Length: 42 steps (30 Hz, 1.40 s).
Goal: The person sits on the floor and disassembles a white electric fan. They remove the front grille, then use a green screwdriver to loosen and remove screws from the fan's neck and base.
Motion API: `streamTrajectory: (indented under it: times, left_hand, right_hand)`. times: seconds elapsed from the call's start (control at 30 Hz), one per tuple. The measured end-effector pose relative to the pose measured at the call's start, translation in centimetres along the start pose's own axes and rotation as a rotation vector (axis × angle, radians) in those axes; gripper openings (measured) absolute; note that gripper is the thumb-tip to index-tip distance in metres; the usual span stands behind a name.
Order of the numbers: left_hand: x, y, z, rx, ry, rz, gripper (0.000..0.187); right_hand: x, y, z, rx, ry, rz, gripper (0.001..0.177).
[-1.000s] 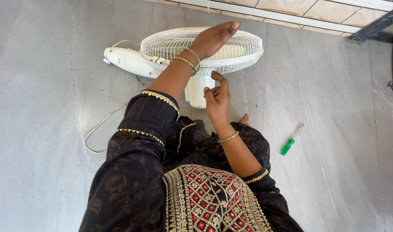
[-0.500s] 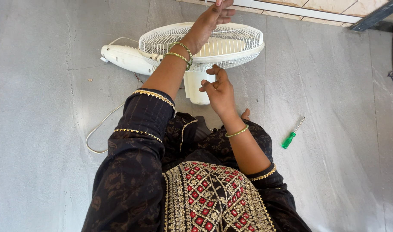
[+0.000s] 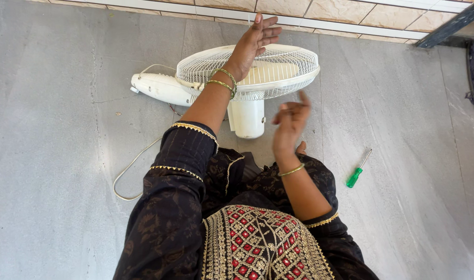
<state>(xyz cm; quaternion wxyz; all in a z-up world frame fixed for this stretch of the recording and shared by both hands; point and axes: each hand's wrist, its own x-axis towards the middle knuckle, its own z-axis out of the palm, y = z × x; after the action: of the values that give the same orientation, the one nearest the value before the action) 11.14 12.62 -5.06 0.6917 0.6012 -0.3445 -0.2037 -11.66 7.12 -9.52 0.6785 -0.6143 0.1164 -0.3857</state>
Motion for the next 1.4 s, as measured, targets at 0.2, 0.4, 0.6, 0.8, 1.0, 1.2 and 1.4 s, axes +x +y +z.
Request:
streamTrajectory:
  times: [0.2, 0.4, 0.6, 0.8, 1.0, 1.2, 1.4]
  left_hand:
    - [0.5, 0.2, 0.0, -0.056, 0.010, -0.026, 0.111]
    - [0.3, 0.3, 0.3, -0.053, 0.019, -0.018, 0.109]
    - [0.2, 0.4, 0.2, -0.058, -0.016, -0.016, 0.107]
    - [0.3, 0.2, 0.3, -0.043, -0.022, -0.009, 0.106]
    - [0.8, -0.2, 0.9, 0.075, -0.006, 0.009, 0.102]
    - [-0.7, 0.8, 2.6, 0.466, 0.030, 0.015, 0.085]
    - [-2.2, 1.6, 5.4, 1.105, 0.070, 0.088, 0.063]
  right_hand:
    - [2.4, 1.1, -3.0, -0.064, -0.118, 0.115, 0.021]
    - [-1.2, 2.2, 2.0, -0.288, -0.414, 0.233, 0.062]
    - [-1.3, 0.0, 4.0, -0.322, -0.427, 0.363, 0.080]
    - [-1.3, -0.5, 5.8, -0.424, -0.399, 0.364, 0.088]
    - [-1.1, 1.3, 6.4, -0.243, -0.319, 0.341, 0.088]
    - [-1.4, 3.5, 4.7, -0.369, -0.205, 0.177, 0.056]
    - [-1.3, 4.2, 3.9, -0.418, -0.128, 0.132, 0.046]
